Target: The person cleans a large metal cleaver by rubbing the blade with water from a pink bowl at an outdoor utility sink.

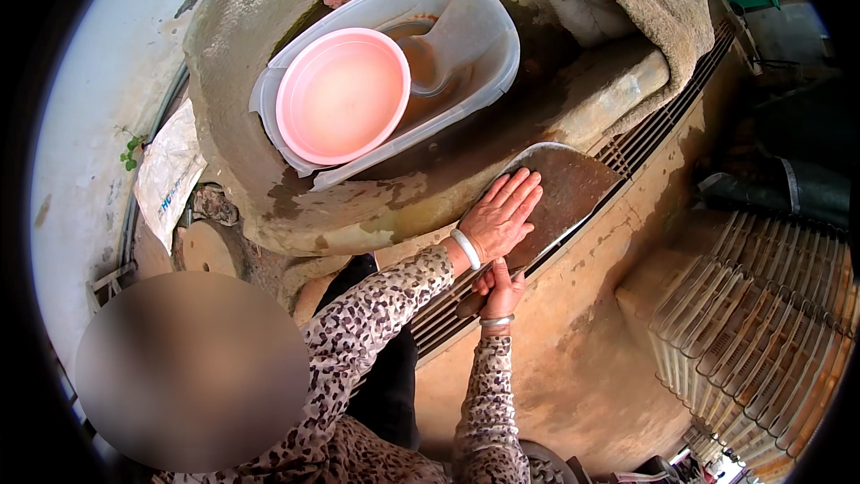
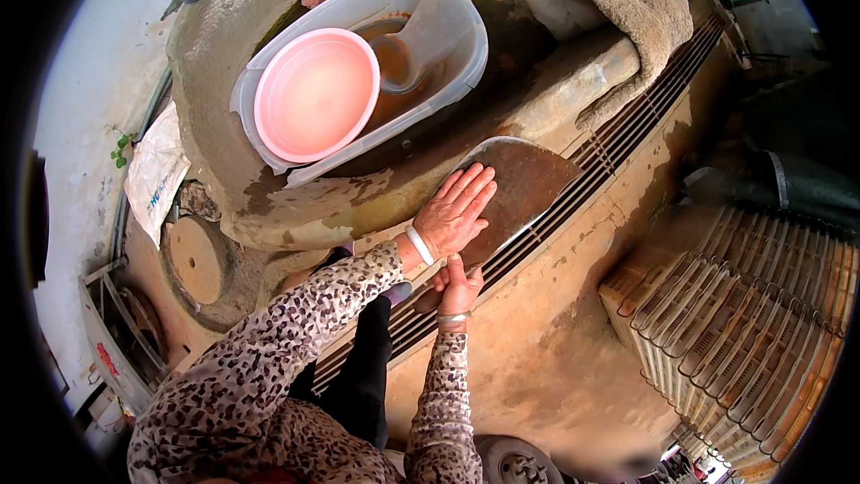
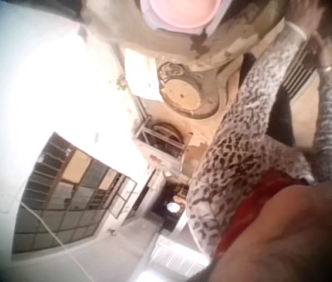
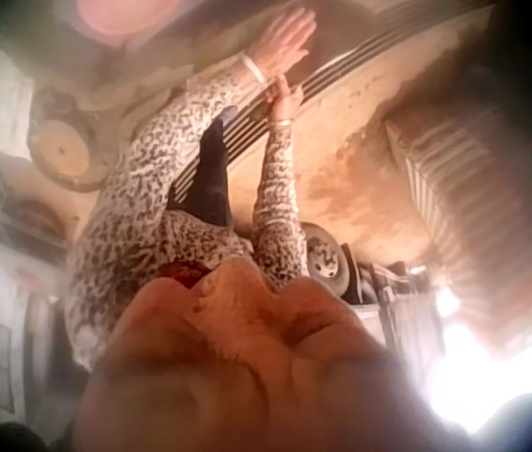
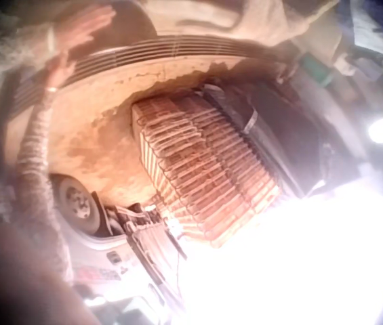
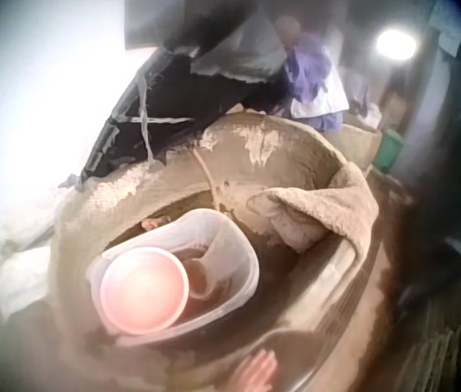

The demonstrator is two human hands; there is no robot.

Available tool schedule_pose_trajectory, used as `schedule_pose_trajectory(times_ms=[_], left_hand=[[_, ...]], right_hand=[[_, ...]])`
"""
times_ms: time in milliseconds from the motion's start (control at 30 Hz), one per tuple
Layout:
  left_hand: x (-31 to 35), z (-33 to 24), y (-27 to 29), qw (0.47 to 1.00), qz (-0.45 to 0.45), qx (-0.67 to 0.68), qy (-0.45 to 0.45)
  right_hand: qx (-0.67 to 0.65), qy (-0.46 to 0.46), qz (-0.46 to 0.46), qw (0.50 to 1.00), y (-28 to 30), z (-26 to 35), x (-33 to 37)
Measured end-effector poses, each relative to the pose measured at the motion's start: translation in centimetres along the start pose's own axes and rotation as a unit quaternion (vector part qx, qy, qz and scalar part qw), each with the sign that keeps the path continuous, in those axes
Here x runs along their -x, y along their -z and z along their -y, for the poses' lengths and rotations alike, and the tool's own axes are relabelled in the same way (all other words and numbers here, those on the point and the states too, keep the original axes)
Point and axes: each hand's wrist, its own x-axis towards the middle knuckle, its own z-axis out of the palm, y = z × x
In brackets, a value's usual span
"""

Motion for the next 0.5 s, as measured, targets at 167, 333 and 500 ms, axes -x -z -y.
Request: schedule_pose_trajectory(times_ms=[167,333,500], left_hand=[[1.6,-0.1,-0.5,1.0,0.023,-0.001,0.017],[-5.6,1.0,-0.1,0.999,-0.022,-0.011,-0.023],[3.2,-0.3,-0.9,0.999,0.045,0.019,0.009]], right_hand=[[0.011,-0.017,-0.017,1.0,-0.2,-0.2,2.0],[0.017,0.052,0.018,0.998,-2.5,4.8,-3.2],[0.01,-0.031,-0.024,0.999,0.2,-0.8,2.8]])
